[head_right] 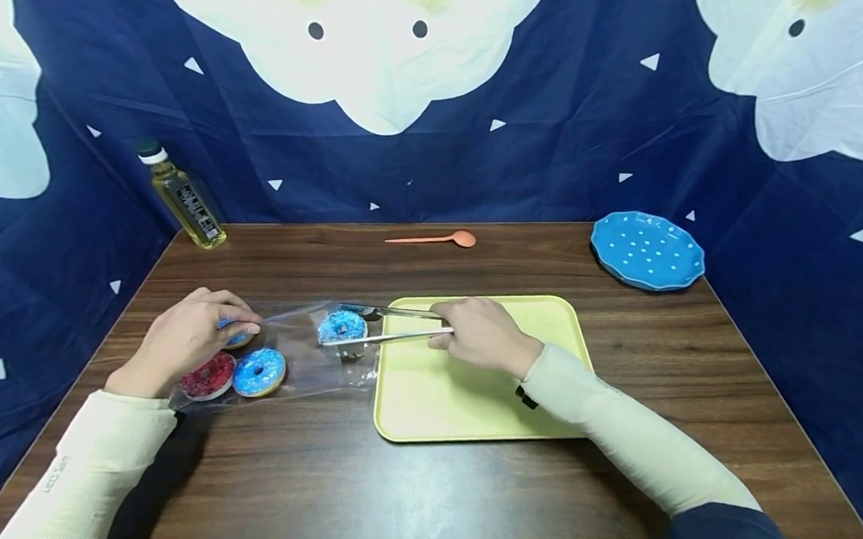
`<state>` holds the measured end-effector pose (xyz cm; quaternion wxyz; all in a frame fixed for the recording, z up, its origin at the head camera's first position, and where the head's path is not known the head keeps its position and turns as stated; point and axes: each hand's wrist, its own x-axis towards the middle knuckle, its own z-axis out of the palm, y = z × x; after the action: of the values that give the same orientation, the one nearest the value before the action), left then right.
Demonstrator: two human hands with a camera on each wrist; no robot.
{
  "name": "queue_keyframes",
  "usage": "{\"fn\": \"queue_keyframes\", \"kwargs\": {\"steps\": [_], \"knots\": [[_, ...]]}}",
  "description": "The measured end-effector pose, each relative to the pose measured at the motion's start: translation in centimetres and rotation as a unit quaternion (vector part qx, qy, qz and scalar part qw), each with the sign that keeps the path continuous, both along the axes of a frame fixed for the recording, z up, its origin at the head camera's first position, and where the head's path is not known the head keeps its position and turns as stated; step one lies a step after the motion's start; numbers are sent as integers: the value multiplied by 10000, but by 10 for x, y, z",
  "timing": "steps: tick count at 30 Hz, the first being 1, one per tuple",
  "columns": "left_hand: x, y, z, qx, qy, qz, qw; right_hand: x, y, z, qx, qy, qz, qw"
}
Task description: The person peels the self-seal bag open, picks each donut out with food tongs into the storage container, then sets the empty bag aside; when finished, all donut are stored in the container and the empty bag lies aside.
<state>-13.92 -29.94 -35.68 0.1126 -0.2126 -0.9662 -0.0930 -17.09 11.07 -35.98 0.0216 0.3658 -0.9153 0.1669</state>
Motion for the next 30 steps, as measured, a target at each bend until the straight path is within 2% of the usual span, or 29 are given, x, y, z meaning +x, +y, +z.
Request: {"fn": "queue_keyframes", "kwargs": {"steps": [2, 8, 11, 16, 22, 30], "knots": [[0, 0, 0, 20, -14, -29, 10000, 1, 4, 0, 18, -21, -54, 10000], [2, -1, -1, 251, -481, 21, 9985, 6, 18, -1, 79, -60, -196, 9998], [3, -1, -1, 348, -575, 35, 9977, 9, 25, -2, 49, -47, -244, 9997], [3, -2, -1, 480, -622, 147, 9968, 13, 37, -3, -60, 0, -385, 9992], [1, -1, -3, 579, -628, 112, 9963, 18, 49, -5, -140, 99, -412, 9990], [-1, -1, -3, 513, -552, 98, 9971, 24, 64, -4, -135, 254, -494, 9984]]}}
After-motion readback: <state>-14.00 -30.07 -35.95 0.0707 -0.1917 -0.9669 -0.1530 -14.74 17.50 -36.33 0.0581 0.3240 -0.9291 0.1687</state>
